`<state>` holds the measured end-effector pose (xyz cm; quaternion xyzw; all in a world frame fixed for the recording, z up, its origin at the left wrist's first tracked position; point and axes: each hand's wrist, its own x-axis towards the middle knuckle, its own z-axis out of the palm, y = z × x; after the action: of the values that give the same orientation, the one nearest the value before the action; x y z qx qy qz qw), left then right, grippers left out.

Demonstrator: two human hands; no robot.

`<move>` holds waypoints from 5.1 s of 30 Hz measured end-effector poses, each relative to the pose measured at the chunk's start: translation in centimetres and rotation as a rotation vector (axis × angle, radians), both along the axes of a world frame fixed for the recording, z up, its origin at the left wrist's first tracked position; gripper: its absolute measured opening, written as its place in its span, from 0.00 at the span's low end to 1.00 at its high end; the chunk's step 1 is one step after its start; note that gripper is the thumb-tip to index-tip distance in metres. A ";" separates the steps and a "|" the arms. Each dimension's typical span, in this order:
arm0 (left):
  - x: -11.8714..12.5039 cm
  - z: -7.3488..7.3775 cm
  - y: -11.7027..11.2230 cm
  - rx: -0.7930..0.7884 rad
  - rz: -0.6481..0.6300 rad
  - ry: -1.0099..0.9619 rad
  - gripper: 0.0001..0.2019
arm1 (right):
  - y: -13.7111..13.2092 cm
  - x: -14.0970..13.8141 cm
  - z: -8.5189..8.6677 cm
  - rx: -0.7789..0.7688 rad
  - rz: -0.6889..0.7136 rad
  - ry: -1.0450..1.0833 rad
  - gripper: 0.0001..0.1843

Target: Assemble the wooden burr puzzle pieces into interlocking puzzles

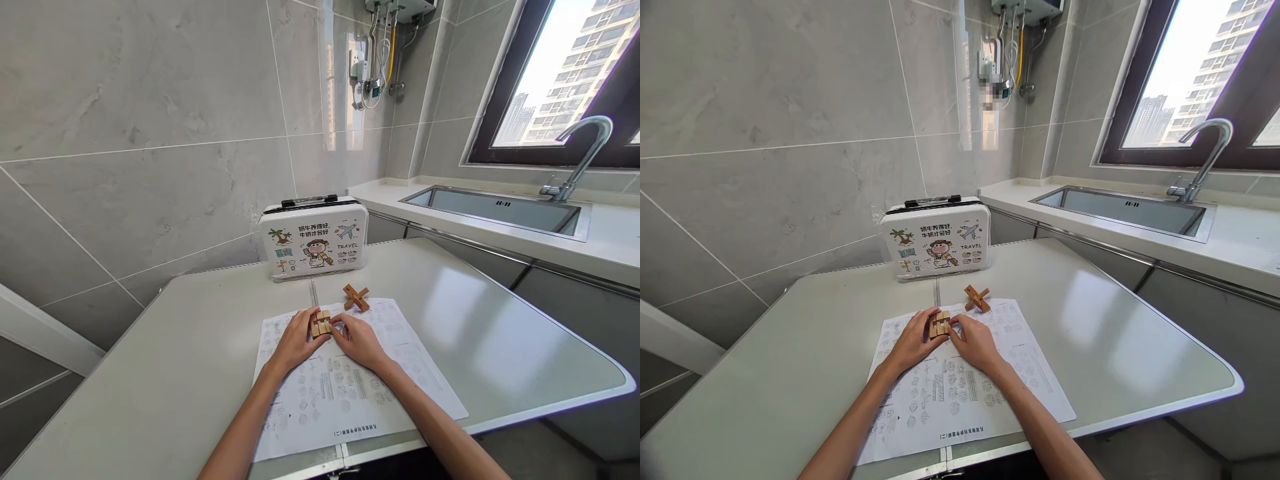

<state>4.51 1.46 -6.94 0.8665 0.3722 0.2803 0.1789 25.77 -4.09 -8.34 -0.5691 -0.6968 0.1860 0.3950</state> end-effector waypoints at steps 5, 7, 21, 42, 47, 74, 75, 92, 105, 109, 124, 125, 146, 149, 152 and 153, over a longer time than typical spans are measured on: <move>0.1 0.3 -0.1 0.013 -0.026 0.009 0.31 | -0.2 0.0 0.4 -0.028 0.047 0.003 0.10; 0.2 0.4 -0.2 0.023 -0.026 0.015 0.31 | -0.2 0.0 0.4 -0.031 0.059 0.003 0.10; -2.1 0.8 1.8 0.144 0.344 0.096 0.16 | -0.1 0.1 0.0 -0.048 0.061 0.035 0.11; -3.0 0.0 2.4 0.260 0.637 0.138 0.13 | -0.1 0.1 -0.1 -0.042 0.064 0.051 0.10; -3.3 0.1 2.3 0.262 0.623 0.117 0.16 | -0.2 0.1 -0.1 -0.049 0.068 0.078 0.10; 1.9 1.9 -2.7 0.190 -0.121 0.053 0.11 | 1.6 0.6 -0.7 -0.101 -0.138 0.922 0.33; 1.9 1.9 -2.7 0.187 -0.122 0.051 0.12 | 1.6 0.7 -0.7 -0.114 -0.143 0.940 0.34; 1.9 1.8 -2.7 0.188 -0.098 0.030 0.09 | 1.4 0.9 0.1 -0.146 -0.170 1.020 0.24; 1.9 1.1 -2.3 0.135 0.005 -0.115 0.46 | 0.5 0.9 1.6 -0.408 0.200 1.264 0.24; 1.8 1.4 -2.6 0.077 -0.088 -0.079 0.55 | 0.3 1.1 1.6 -0.542 0.348 1.305 0.23; 2.1 0.9 -2.6 0.255 -0.041 -0.090 0.43 | 0.0 1.5 1.5 -0.636 0.438 1.401 0.24; 2.1 0.8 -2.5 0.256 -0.034 -0.090 0.42 | 0.0 1.5 1.5 -0.627 0.429 1.406 0.24; 2.2 1.0 -2.7 0.157 -0.058 -0.115 0.52 | 0.2 1.9 1.6 -0.622 0.381 1.505 0.26; 2.3 1.1 -2.7 0.221 -0.049 -0.113 0.46 | 0.0 1.8 1.9 -0.637 0.382 1.497 0.26; 2.4 1.3 -2.8 0.263 -0.038 -0.102 0.40 | -0.1 1.7 2.0 -0.641 0.383 1.490 0.25; 2.4 1.3 -2.9 0.270 -0.034 -0.100 0.39 | -0.2 1.7 2.1 -0.640 0.382 1.488 0.25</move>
<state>6.88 -1.44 -5.62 0.8738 0.3070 0.3676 0.0840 27.44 -4.26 -6.26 -0.2544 -0.2520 0.7664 0.5333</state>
